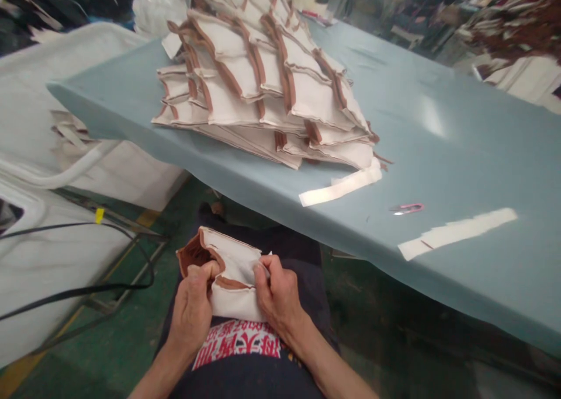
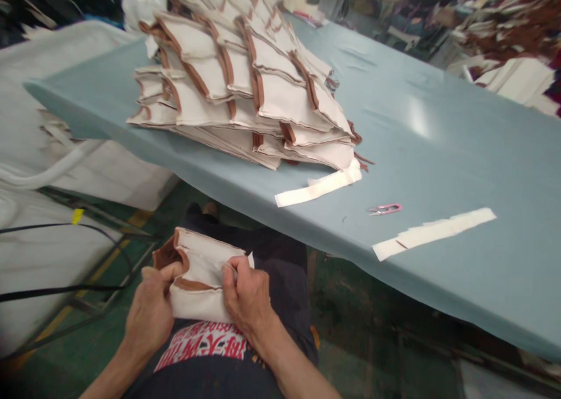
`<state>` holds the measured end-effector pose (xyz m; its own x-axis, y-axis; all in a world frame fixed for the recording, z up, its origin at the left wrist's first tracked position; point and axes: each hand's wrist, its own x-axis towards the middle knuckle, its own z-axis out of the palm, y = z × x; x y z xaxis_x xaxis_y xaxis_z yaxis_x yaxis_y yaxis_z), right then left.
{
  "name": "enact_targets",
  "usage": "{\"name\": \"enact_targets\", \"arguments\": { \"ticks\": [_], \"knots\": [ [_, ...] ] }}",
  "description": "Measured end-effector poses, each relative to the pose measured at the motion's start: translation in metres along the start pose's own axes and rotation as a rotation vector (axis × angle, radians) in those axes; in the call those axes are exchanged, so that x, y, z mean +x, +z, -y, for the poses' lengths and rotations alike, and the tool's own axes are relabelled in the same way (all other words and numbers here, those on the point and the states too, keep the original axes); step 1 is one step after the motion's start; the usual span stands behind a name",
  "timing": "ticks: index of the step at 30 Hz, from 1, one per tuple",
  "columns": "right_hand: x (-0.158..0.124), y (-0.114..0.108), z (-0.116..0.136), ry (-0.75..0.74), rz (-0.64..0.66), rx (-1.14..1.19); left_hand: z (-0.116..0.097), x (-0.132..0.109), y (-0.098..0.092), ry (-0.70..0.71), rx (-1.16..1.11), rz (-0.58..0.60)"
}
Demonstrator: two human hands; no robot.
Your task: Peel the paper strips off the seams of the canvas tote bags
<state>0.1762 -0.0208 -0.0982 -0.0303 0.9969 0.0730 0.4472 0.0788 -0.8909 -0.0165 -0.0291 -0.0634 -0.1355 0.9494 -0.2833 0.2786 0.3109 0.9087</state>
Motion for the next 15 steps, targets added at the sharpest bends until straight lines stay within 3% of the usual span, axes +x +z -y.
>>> {"name": "enact_targets", "arguments": {
  "ticks": [5, 10, 15],
  "knots": [
    [0.005, -0.008, -0.001, -0.116, -0.031, -0.080, -0.009, -0.003, -0.010, 0.038, 0.031, 0.014],
    [0.003, -0.030, 0.011, -0.221, -0.078, -0.118, -0.030, -0.003, -0.020, 0.068, 0.043, 0.045],
    [0.002, -0.056, 0.027, -0.290, -0.150, -0.168, -0.053, 0.002, -0.025, 0.055, 0.063, 0.159]
  ]
}}
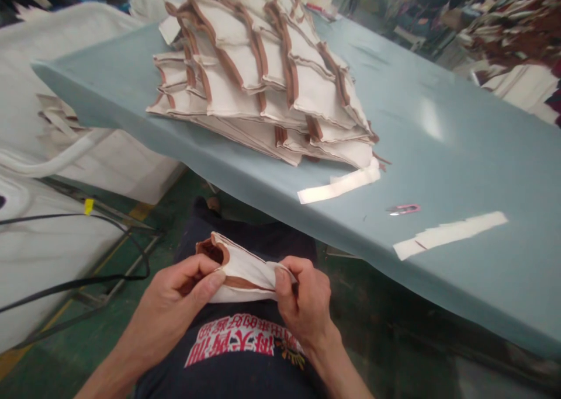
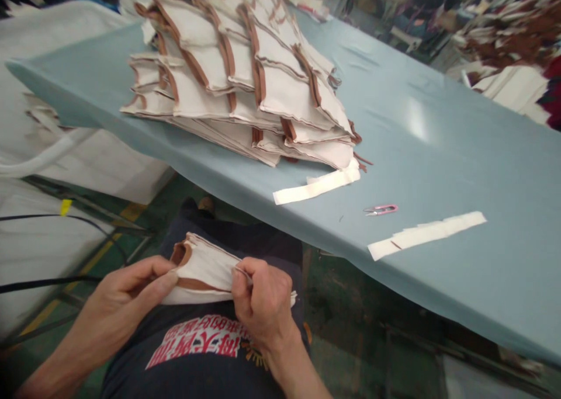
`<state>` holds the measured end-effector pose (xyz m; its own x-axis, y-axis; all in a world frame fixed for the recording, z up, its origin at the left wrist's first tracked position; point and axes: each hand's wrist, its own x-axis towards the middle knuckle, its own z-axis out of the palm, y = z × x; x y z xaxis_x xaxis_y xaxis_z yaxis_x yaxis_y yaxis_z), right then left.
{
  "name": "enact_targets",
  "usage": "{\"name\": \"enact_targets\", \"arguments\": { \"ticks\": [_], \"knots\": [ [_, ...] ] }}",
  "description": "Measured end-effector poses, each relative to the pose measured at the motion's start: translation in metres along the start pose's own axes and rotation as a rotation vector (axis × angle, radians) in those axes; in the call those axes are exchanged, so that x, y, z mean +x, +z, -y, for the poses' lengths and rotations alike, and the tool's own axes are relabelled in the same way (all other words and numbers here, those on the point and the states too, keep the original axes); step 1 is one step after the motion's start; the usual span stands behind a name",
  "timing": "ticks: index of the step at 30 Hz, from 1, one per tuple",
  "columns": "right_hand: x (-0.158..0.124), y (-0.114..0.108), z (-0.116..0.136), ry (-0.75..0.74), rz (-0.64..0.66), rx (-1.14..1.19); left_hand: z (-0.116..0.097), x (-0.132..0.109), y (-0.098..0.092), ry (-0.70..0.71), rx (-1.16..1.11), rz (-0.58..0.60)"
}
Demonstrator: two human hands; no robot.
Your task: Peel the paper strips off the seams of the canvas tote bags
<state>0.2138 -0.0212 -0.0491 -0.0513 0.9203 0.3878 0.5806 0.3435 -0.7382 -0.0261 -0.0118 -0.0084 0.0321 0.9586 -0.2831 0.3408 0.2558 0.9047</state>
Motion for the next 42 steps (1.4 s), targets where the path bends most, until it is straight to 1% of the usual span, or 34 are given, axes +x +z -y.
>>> {"name": "enact_targets", "arguments": {
  "ticks": [2, 5, 8, 11, 12, 13, 15, 16, 17, 18, 20, 23, 25, 30, 34, 38, 42],
  "knots": [
    [0.002, -0.006, 0.003, 0.009, -0.031, -0.027, -0.007, 0.000, 0.000, 0.008, -0.030, 0.045],
    [0.005, -0.010, 0.005, 0.131, -0.039, -0.007, -0.014, 0.000, 0.003, 0.043, -0.033, 0.080],
    [0.011, -0.016, 0.008, 0.286, -0.017, 0.121, -0.018, 0.001, 0.006, 0.117, -0.011, 0.062],
    [0.023, -0.032, 0.019, 0.390, 0.008, 0.273, -0.024, 0.005, 0.008, 0.170, -0.005, 0.059],
    [0.028, -0.039, 0.026, 0.421, 0.050, 0.331, -0.026, 0.007, 0.009, 0.185, -0.004, 0.063],
    [0.033, -0.046, 0.034, 0.456, 0.122, 0.391, -0.029, 0.008, 0.009, 0.200, -0.006, 0.071],
    [0.042, -0.055, 0.052, 0.498, 0.321, 0.497, -0.033, 0.011, 0.011, 0.228, -0.031, 0.080],
    [0.046, -0.058, 0.061, 0.487, 0.391, 0.492, -0.034, 0.012, 0.012, 0.234, -0.059, 0.086],
    [0.048, -0.058, 0.068, 0.459, 0.425, 0.458, -0.034, 0.013, 0.013, 0.232, -0.098, 0.091],
    [0.050, -0.056, 0.073, 0.425, 0.432, 0.409, -0.033, 0.014, 0.014, 0.218, -0.142, 0.094],
    [0.051, -0.050, 0.077, 0.385, 0.410, 0.328, -0.025, 0.013, 0.015, 0.152, -0.232, 0.113],
    [0.052, -0.042, 0.077, 0.427, 0.392, 0.319, -0.011, 0.012, 0.017, 0.041, -0.325, 0.150],
    [0.052, -0.040, 0.076, 0.452, 0.385, 0.342, -0.005, 0.011, 0.017, 0.031, -0.339, 0.157],
    [0.053, -0.034, 0.077, 0.474, 0.357, 0.369, -0.009, 0.014, 0.018, 0.075, -0.339, 0.119],
    [0.051, -0.024, 0.074, 0.494, 0.333, 0.340, -0.010, 0.016, 0.022, 0.026, -0.356, 0.080],
    [0.049, -0.018, 0.072, 0.531, 0.332, 0.364, -0.008, 0.016, 0.023, -0.018, -0.374, 0.086],
    [0.049, -0.015, 0.072, 0.560, 0.322, 0.356, -0.007, 0.015, 0.021, -0.030, -0.375, 0.087]
  ]
}}
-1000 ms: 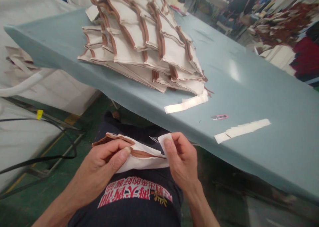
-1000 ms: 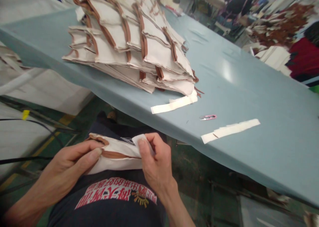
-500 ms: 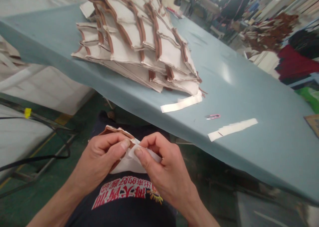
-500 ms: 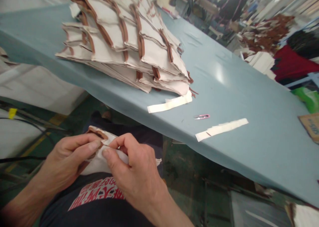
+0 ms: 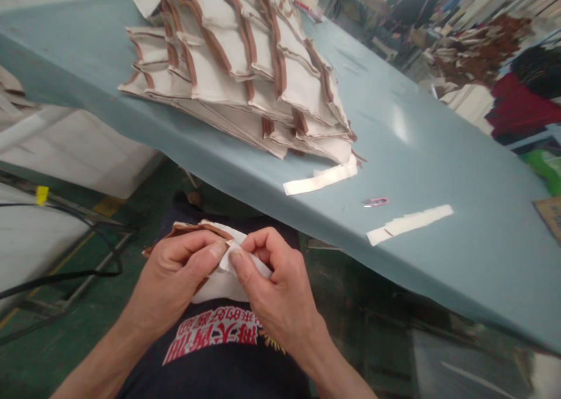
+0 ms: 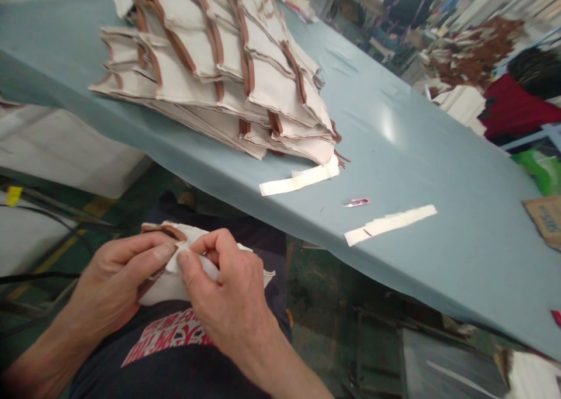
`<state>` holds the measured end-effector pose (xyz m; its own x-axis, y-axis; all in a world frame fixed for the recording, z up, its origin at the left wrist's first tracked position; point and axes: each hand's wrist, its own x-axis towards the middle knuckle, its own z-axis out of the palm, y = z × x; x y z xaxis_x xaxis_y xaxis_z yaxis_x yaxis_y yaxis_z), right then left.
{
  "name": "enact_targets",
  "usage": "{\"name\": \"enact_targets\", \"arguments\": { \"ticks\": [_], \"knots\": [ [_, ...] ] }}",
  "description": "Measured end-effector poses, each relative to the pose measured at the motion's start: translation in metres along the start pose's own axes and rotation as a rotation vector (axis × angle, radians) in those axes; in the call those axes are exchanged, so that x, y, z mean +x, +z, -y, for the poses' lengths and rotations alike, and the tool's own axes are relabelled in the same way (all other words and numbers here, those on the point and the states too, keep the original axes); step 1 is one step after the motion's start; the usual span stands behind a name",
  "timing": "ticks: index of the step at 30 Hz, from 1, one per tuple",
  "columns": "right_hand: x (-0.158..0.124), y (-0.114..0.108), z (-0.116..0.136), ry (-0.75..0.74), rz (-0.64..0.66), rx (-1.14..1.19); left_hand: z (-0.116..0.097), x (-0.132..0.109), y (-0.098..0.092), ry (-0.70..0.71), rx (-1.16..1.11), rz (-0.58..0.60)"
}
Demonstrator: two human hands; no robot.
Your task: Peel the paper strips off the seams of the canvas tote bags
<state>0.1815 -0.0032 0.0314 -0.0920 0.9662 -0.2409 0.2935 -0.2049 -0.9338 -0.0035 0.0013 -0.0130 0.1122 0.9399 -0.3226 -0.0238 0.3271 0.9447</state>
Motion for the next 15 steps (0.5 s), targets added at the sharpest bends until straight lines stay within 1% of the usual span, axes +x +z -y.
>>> {"name": "enact_targets", "arguments": {
  "ticks": [4, 8, 15],
  "knots": [
    [0.002, 0.000, 0.000, 0.030, 0.038, 0.016, 0.003, -0.001, -0.001, -0.023, -0.003, -0.005],
    [0.003, -0.001, -0.002, 0.076, 0.098, 0.089, 0.005, -0.001, 0.000, -0.037, -0.011, -0.014],
    [0.004, -0.003, -0.011, 0.095, 0.151, 0.227, 0.001, -0.003, 0.005, -0.046, -0.018, -0.033]
  ]
}}
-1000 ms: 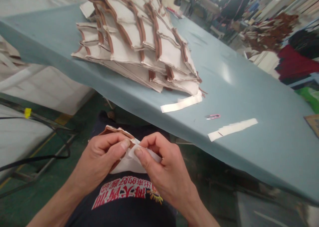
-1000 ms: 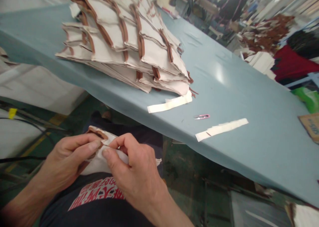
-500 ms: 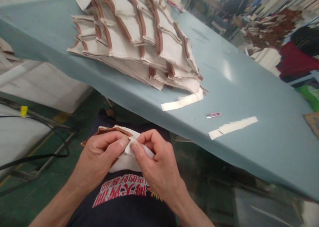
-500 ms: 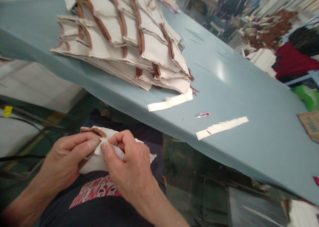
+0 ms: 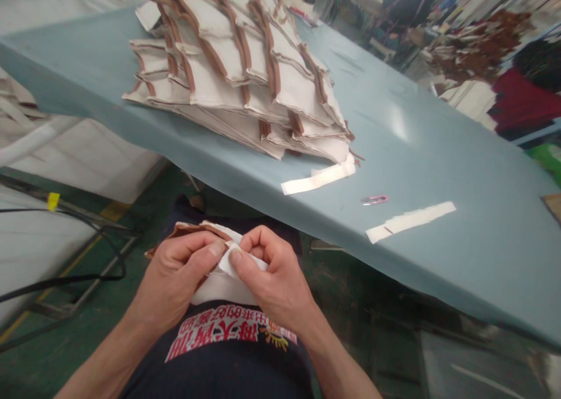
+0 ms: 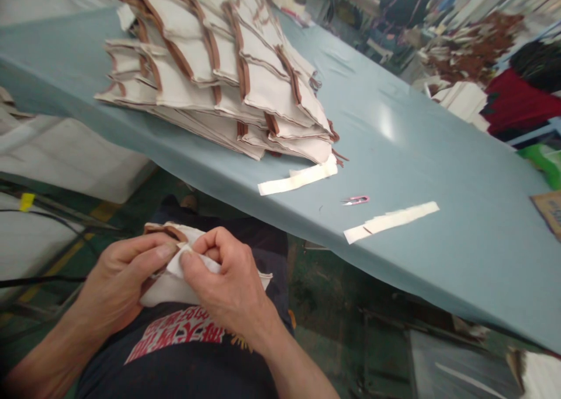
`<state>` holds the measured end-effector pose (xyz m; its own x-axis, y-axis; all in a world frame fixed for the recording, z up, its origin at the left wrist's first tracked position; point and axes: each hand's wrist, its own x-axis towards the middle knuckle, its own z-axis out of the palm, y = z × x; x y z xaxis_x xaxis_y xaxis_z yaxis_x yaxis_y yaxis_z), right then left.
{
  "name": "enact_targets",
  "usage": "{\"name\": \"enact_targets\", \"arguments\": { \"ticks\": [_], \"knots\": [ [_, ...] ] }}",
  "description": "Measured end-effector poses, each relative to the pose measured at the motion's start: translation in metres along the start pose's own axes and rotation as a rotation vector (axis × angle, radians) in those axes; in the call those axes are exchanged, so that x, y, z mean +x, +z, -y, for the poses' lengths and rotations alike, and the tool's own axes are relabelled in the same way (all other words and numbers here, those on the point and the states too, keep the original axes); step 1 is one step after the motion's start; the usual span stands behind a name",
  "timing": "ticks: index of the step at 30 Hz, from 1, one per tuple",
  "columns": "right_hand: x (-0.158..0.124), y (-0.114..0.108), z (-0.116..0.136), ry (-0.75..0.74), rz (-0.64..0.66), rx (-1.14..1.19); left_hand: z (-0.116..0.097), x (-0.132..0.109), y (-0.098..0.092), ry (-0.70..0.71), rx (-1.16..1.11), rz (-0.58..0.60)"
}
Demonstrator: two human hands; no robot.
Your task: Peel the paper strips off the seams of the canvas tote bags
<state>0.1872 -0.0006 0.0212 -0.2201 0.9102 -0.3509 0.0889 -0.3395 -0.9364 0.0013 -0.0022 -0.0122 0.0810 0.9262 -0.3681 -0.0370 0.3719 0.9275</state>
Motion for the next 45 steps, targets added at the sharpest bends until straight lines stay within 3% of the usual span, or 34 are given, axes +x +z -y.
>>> {"name": "enact_targets", "arguments": {
  "ticks": [23, 36, 40, 45],
  "knots": [
    [0.004, 0.004, -0.013, -0.002, -0.003, 0.074, -0.011, -0.001, 0.015, -0.149, -0.094, -0.030],
    [0.009, 0.003, -0.015, -0.013, -0.001, 0.033, -0.003, 0.002, 0.005, -0.154, -0.154, 0.034],
    [0.009, 0.002, -0.019, -0.034, -0.011, 0.053, -0.004, 0.000, 0.002, -0.015, 0.009, 0.060],
    [0.009, 0.003, -0.029, -0.008, -0.010, 0.081, -0.023, -0.004, 0.008, 0.125, 0.306, 0.025]
  ]
}}
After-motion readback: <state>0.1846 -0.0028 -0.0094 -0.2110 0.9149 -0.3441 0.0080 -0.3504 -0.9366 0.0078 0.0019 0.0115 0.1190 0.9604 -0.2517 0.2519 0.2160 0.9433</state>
